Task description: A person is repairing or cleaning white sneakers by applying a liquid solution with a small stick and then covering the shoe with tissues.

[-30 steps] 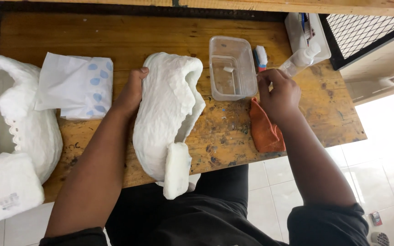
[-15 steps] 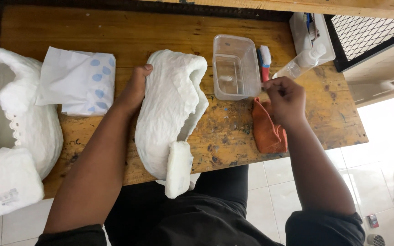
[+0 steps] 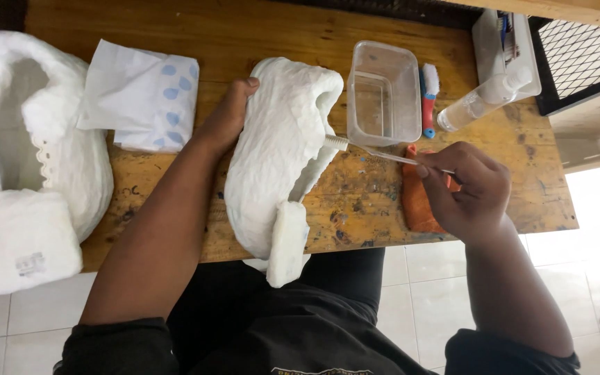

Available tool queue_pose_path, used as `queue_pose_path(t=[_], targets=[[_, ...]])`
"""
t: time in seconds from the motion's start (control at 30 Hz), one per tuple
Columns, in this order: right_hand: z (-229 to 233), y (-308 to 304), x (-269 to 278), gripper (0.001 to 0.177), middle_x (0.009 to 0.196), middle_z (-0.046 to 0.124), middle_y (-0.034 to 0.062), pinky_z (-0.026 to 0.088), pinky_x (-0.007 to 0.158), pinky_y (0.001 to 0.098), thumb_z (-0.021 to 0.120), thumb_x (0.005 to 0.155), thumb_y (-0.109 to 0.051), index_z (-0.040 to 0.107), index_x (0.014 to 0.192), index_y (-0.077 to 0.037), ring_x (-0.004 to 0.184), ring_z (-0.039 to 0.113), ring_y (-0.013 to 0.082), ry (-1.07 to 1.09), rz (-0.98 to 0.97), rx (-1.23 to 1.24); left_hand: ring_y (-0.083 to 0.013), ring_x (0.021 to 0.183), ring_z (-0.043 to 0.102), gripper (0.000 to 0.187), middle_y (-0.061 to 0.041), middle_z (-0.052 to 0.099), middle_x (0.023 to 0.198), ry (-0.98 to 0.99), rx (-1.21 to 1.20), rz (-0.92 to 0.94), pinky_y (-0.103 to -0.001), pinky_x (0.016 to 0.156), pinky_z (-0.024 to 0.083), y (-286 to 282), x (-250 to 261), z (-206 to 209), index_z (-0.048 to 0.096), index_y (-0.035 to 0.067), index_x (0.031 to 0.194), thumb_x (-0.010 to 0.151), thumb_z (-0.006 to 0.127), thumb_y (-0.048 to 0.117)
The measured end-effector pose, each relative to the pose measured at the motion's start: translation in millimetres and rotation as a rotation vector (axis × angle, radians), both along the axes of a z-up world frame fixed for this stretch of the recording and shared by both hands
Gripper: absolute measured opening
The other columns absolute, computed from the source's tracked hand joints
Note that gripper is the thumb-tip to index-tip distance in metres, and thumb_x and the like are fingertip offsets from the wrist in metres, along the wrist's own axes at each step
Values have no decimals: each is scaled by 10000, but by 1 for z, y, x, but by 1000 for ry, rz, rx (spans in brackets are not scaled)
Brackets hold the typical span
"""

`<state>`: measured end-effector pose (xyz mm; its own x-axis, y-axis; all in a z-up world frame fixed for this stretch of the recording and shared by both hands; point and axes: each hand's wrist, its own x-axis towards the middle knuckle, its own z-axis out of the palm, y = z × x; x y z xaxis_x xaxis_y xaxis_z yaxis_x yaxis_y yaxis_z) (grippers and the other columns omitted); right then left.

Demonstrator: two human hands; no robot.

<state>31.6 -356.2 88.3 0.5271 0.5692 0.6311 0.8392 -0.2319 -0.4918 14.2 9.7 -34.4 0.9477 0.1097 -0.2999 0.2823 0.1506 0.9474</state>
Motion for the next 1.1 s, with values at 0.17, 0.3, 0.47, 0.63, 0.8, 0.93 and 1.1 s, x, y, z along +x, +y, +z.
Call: queue_pose_path(t=[0.17,0.3,0.47,0.63,0.8,0.93,1.1], targets=[[4,-6,4,77,829,666,152,396,554,255,703,1005,49,665,942,75,621,537,160,-73,20,-101,-140,1011,520,396,23,557,1069,164,23,66,-310,921,368,-19,-17,59,493,215,961,840,358,567],[-5,-5,5,62,841,671,152,413,558,254,678,1012,41,684,955,64,626,550,154,-62,35,-122,-144,1006,510,394,19,554,1072,145,83,68,-323,908,359,-18,-17,57,472,217,946,839,357,579],[-9,11,13,40,707,626,120,482,530,362,769,950,21,795,944,-8,531,552,296,-222,51,-133,-239,1061,583,756,-58,596,1072,22,-2,4,-371,994,464,-1,-1,4,579,138,1271,859,495,766],[2,21,17,69,750,616,140,512,592,396,715,977,0,781,963,15,596,573,327,-306,141,-176,-226,1048,574,706,-59,570,1043,17,-45,-28,-351,987,470,-1,-7,15,578,143,1247,872,498,737],[8,29,18,106,729,625,95,503,555,350,737,894,67,778,904,-30,594,592,280,-426,152,-290,-241,1027,578,711,-73,580,1029,-15,-36,-11,-363,980,475,-1,-6,13,592,130,1222,869,506,742],[14,33,16,103,731,612,88,493,547,345,712,917,52,764,913,-37,599,594,270,-449,172,-327,-278,1067,599,786,-92,610,1061,-5,84,10,-396,988,470,-3,-12,26,604,132,1222,834,481,804],[24,35,14,175,778,630,124,450,491,329,639,928,169,732,961,24,655,606,250,-467,269,-369,-167,1050,575,499,0,629,1121,204,123,102,-342,904,404,-25,-26,83,572,179,996,780,374,583]])
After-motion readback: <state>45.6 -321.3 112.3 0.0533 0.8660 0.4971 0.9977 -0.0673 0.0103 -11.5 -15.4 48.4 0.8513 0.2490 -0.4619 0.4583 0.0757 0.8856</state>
